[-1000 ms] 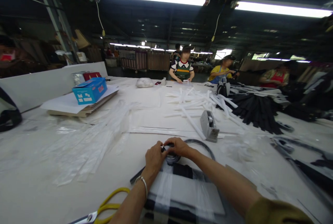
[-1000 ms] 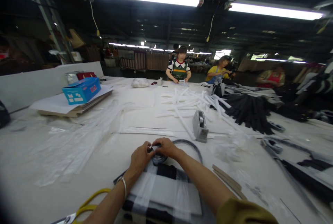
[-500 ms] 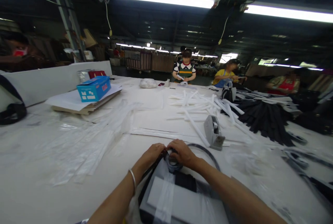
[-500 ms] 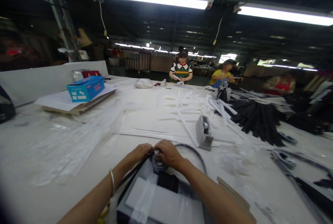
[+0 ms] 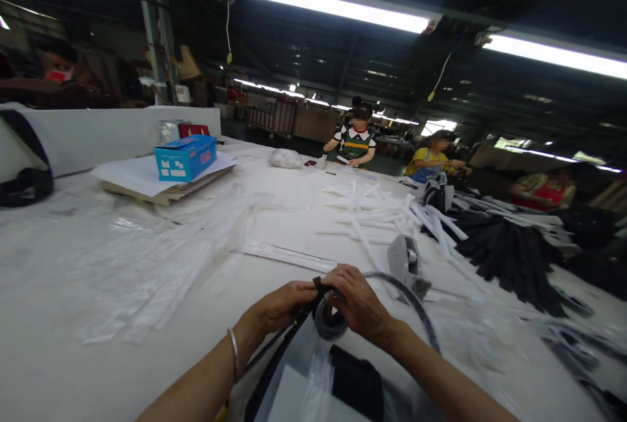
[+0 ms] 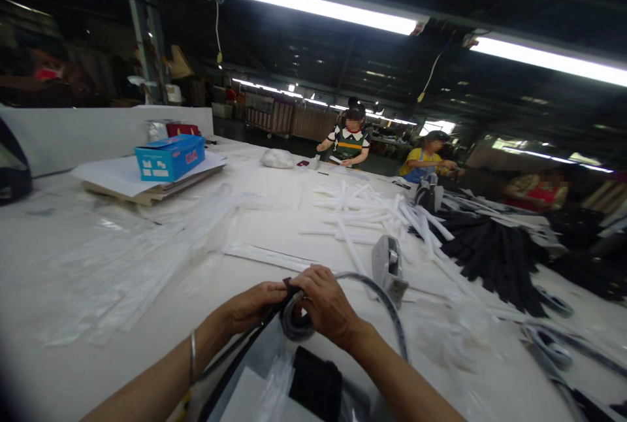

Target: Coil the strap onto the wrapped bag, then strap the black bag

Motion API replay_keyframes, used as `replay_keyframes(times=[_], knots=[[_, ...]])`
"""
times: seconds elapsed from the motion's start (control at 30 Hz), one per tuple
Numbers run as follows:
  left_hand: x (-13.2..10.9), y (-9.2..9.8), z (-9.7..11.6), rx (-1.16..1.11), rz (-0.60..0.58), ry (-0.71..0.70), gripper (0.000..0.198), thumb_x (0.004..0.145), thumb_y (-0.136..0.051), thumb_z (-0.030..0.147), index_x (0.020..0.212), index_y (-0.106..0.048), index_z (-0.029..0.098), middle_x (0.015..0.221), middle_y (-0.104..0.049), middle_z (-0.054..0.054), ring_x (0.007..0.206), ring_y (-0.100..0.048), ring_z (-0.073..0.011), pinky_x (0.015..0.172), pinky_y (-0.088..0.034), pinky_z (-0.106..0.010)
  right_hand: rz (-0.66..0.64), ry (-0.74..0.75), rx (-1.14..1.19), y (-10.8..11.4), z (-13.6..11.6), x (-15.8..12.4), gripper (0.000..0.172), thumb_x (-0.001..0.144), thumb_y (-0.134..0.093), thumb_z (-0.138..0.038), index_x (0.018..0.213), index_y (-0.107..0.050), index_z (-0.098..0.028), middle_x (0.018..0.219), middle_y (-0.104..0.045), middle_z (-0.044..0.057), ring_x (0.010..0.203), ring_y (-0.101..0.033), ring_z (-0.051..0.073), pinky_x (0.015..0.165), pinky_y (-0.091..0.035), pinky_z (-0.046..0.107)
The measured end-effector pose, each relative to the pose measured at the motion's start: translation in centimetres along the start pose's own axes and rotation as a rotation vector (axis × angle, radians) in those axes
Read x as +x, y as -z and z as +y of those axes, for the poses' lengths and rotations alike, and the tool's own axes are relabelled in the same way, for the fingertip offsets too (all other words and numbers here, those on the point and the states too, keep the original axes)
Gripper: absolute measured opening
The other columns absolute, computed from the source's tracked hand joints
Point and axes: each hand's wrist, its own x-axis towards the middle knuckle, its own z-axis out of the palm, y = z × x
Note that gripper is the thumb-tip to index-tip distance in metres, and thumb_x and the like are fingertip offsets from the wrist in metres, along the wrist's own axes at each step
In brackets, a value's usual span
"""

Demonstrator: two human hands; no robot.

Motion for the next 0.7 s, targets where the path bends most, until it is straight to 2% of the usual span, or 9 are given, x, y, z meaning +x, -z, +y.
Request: replay_keyframes(times=[0.1,0.17,0.33,0.4,0.57,0.7], knots=[[-0.1,-0.2,0.1,-0.04,0.033,-0.022,0.036,0.072,-0.076,0.032,0.1,-0.071,0.011,0.09,-0.073,-0.009,0.081,-0.065,-0.0174,0.084,-0.046,-0.03,-0.01,-0.017,0.0,0.7,-0.3,0.4,0.037,0.086,-0.057,-0.013,0.121,-0.052,-0.023,0.105,-0.065,0.008,0.1,-0.058,0.023,0.094,-0.046,0.044],[-0.1,-0.5,0.0,-0.05,0.056,-0.049,0.036,0.071,-0.076,0.028,0.102,-0.071,0.011,0.091,-0.073,-0.008,0.081,-0.065,-0.0175,0.084,-0.046,-0.029,0.007,-0.017,-0.007,0.8,-0.4,0.4,0.036,0.085,-0.058,-0.012,0.119,-0.052,-0.022,0.105,-0.066,0.008,0.101,-0.059,0.023,0.092,-0.048,0.043],[-0.2,-1.1,-0.2,-0.087,0.078,-0.081,0.033,0.072,-0.071,0.027,0.1,-0.071,0.009,0.084,-0.072,-0.007,0.079,-0.064,-0.0183,0.083,-0.046,-0.031,0.029,0.028,-0.067,0.4,-0.5,-0.1,0.014,0.091,-0.057,-0.016,0.102,-0.059,-0.022,0.103,-0.068,0.007,0.103,-0.059,0.021,0.092,-0.048,0.04],[-0.4,-1.2,-0.2,-0.073,0.093,-0.087,0.029,0.072,-0.07,0.027,0.094,-0.071,0.009,0.082,-0.071,-0.006,0.079,-0.063,-0.0181,0.083,-0.045,-0.031,0.026,0.025,-0.096,0.3,-0.7,-0.2,0.01,0.092,-0.055,-0.018,0.099,-0.061,-0.022,0.104,-0.069,0.006,0.103,-0.06,0.021,0.092,-0.048,0.04],[-0.2,-1.2,-0.7,-0.052,0.104,-0.091,0.019,0.072,-0.07,0.026,0.081,-0.069,0.01,0.075,-0.067,-0.003,0.072,-0.058,-0.016,0.075,-0.044,-0.029,0.014,0.052,-0.229,0.1,-1.5,-0.2,0.014,0.094,-0.051,-0.016,0.098,-0.063,-0.023,0.104,-0.07,0.005,0.105,-0.06,0.019,0.098,-0.044,0.041],[0.0,-1.0,-1.1,-0.039,0.143,-0.089,0.018,0.072,-0.07,0.026,0.079,-0.067,0.01,0.077,-0.066,-0.004,0.07,-0.056,-0.0142,0.071,-0.044,-0.027,0.03,0.119,-0.333,-0.1,-2.1,-0.8,0.017,0.094,-0.05,-0.013,0.092,-0.064,-0.023,0.11,-0.069,0.004,0.11,-0.058,0.02,0.102,-0.041,0.043]])
